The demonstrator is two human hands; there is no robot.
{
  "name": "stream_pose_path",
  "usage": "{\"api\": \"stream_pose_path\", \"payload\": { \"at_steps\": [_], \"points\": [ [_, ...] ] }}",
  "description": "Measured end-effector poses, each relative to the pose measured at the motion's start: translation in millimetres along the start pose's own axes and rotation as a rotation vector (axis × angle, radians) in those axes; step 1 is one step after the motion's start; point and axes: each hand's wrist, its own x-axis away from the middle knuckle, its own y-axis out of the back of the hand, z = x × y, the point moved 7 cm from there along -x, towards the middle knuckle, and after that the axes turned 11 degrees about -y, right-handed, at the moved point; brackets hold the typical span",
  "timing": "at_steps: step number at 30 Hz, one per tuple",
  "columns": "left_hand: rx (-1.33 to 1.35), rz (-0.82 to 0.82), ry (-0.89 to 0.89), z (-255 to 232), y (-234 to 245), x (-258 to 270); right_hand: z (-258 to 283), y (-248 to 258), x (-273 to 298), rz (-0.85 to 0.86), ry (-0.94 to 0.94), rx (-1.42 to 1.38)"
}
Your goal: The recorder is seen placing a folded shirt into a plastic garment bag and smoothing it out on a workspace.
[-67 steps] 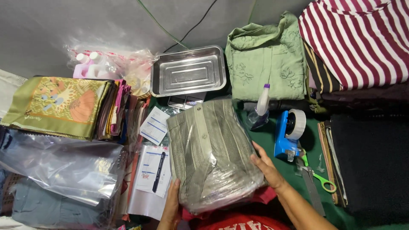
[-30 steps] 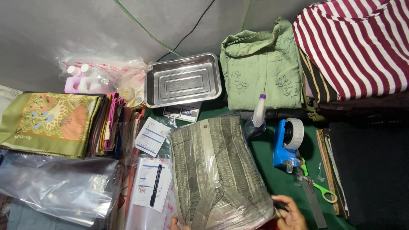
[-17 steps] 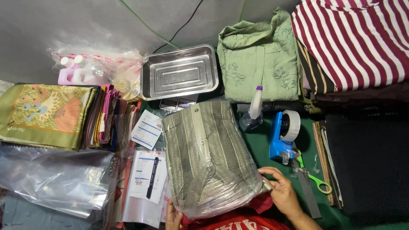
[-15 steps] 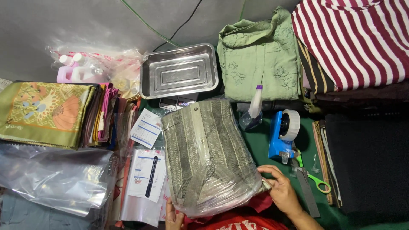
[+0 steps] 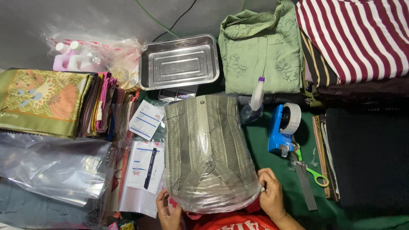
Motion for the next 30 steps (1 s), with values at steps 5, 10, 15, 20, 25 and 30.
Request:
{"api": "stream_pose_path", "payload": {
  "at_steps": [5,10,15,20,25,30],
  "points": [
    [-0.098,0.061,-0.108,-49.9,-45.4,10.2,-2.5,-1.8,3.6,-0.076,-0.132,-0.105],
    [-0.322,0.122,-0.274,-59.1,-50.3,13.9,-7.6,-2.5,14.3,-0.108,-0.043,0.341],
    [-0.44,0.125,-0.325,-59.7,-46.9,11.7,-30.5,-3.5,23.3,-0.066,0.016,0.188],
    [-0.478,0.073,-0.287,-59.4,-41.9,10.2,-13.3,-2.9,20.4,0.105,-0.333,0.328],
    [-0.543,0.06,-0.266,-59.4,-36.9,8.8,-12.8,-9.0,29.3,0.137,-0.113,0.389],
    [-0.402,0.034,-0.105,-62.4,-42.1,13.2,-82.6,-17.3,37.1,0.176,-0.485,0.154]
  ]
}}
